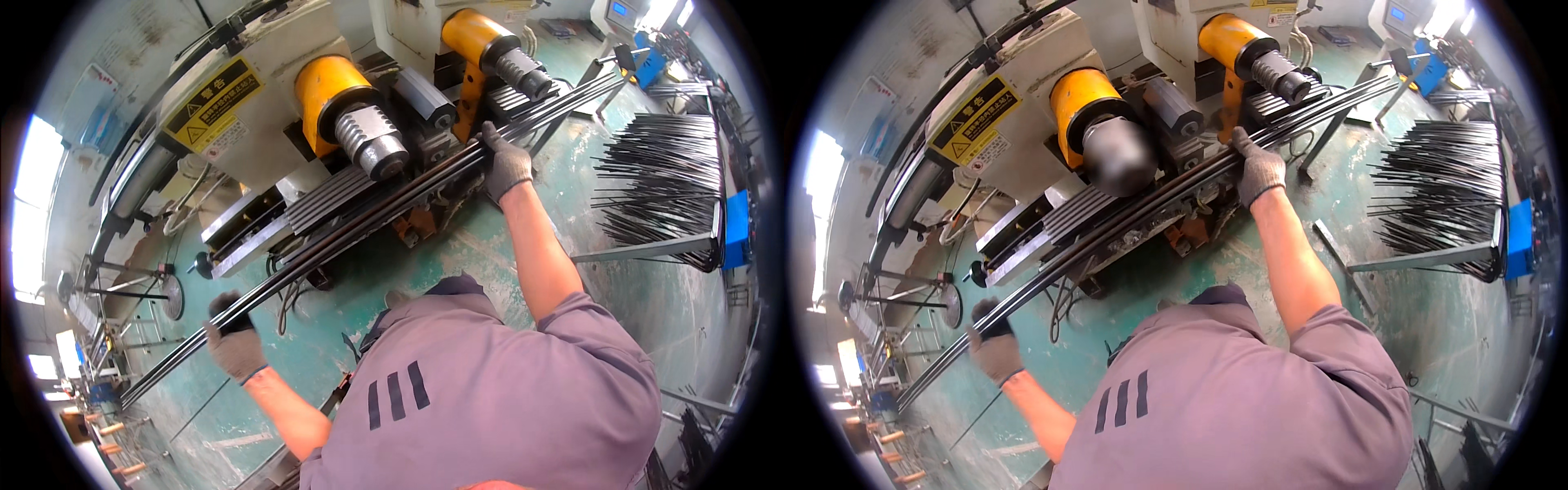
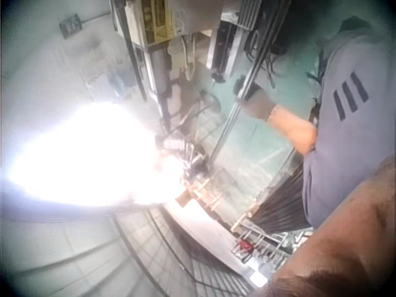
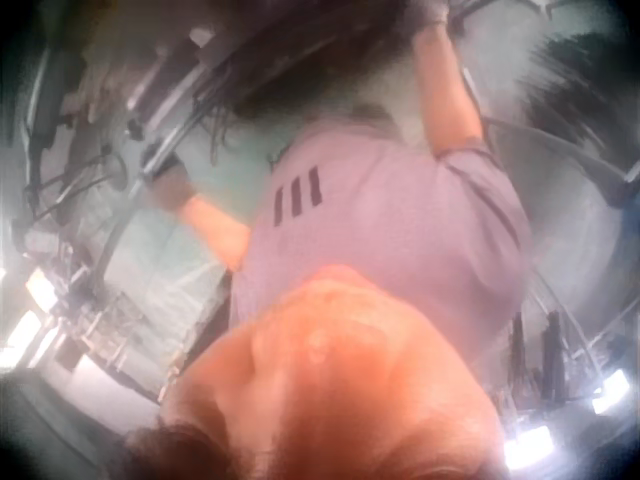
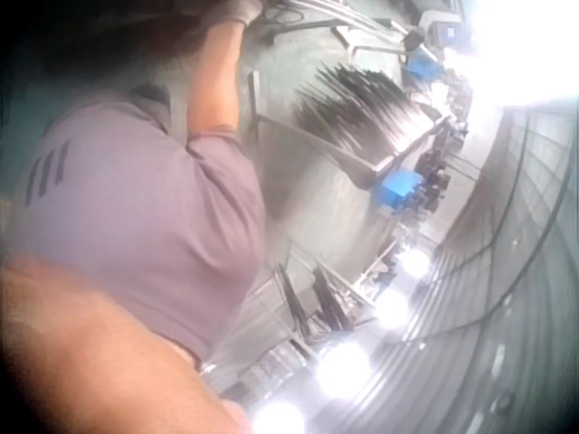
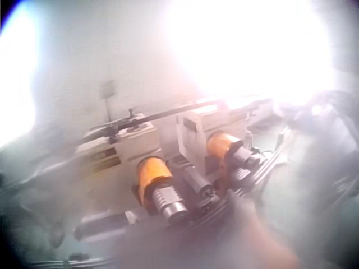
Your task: The person repeatedly picks up bundles of long metal rods from a floor rack and feeds them into a yellow industrial bending machine. After the machine bends the rods, the person removes the finished pieces and places them into a collection rack. The process is repeated continuously throughout the clip.
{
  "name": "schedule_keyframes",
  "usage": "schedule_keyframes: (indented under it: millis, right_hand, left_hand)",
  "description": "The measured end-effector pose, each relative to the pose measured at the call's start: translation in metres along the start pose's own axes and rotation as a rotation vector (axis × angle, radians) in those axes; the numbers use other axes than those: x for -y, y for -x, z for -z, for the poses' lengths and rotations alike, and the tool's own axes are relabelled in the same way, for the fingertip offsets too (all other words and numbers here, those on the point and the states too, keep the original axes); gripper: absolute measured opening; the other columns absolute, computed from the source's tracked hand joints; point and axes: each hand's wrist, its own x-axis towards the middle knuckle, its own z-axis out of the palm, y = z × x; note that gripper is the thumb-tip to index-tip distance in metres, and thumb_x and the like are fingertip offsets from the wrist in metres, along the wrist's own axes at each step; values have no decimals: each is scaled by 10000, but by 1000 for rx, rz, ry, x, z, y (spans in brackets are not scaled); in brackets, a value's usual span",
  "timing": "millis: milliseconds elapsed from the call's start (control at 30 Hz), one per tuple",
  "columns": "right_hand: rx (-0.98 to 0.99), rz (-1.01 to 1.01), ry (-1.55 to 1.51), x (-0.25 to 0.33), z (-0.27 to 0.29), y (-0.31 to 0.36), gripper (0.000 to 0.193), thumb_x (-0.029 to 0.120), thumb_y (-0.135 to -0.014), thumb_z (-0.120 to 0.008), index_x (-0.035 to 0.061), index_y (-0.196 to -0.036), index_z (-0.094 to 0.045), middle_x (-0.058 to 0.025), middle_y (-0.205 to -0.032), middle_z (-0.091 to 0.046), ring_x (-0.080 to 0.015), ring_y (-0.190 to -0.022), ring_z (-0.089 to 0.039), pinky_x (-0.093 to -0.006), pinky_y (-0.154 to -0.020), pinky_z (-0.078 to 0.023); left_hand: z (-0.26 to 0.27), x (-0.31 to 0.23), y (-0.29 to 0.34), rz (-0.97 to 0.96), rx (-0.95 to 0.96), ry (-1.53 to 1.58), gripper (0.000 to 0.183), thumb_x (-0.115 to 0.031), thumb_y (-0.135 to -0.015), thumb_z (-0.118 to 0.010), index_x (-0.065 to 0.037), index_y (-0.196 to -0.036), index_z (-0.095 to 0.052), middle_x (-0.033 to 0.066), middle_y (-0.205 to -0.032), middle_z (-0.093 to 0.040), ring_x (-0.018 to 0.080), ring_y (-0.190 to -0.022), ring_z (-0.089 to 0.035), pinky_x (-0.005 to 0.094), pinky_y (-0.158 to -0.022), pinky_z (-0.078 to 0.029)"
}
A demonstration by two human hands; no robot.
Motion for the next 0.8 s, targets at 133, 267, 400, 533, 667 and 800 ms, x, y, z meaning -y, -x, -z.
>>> schedule_keyframes:
  millis: [133, 267, 400, 533, 667, 800]
  right_hand:
    - [-77, 62, 8, 3, -7, -24, 275, 207, -867, -744, -23, -954, -621, -132, -834, -668, -260, -732, -651, -369, -685, -560]
    - [158, -71, -70, 3, -17, -23, 227, 165, -907, -681, -38, -984, -619, -136, -884, -676, -271, -808, -658, -386, -750, -554]
    - [75, -110, -29, -4, -20, -44, 219, 106, -882, -691, -47, -1022, -620, -138, -897, -678, -259, -809, -666, -365, -727, -565]
    - [-13, 80, -12, -4, -23, -75, 250, 75, -829, -747, -47, -1011, -626, -118, -878, -675, -236, -714, -666, -346, -633, -563]
    - [-132, 210, 76, -5, -19, -111, 342, 95, -762, -790, -69, -1023, -641, -139, -933, -683, -231, -771, -654, -369, -665, -534]
    - [-177, 116, 72, -14, -23, -117, 316, 176, -815, -765, -16, -1039, -652, -110, -911, -685, -211, -747, -667, -307, -623, -515]
  left_hand:
    - [14, -25, -26, -42, -258, -78, 398, -260, -1009, -455, 94, -1158, -559, 208, -1194, -609, 329, -1140, -570, 446, -1074, -413]
    - [39, -10, -53, -46, -344, -160, 355, -225, -1023, -439, 81, -1126, -588, 185, -1152, -627, 290, -1109, -586, 409, -1044, -442]
    - [28, 10, -70, 10, -382, -145, 337, -224, -1020, -465, 73, -1079, -615, 178, -1101, -648, 271, -1071, -603, 397, -1034, -446]
    - [4, 31, -79, 50, -375, -7, 336, -213, -1011, -485, 86, -1113, -600, 179, -1126, -653, 303, -1085, -610, 422, -1050, -445]
    - [-5, 43, -87, 109, -342, 105, 340, -225, -1006, -493, 73, -1127, -602, 175, -1152, -651, 315, -1115, -605, 441, -1046, -454]
    - [-29, 62, -99, 3, -676, 61, 335, -224, -1007, -501, 55, -1162, -601, 160, -1169, -652, 270, -1112, -609, 399, -1042, -459]
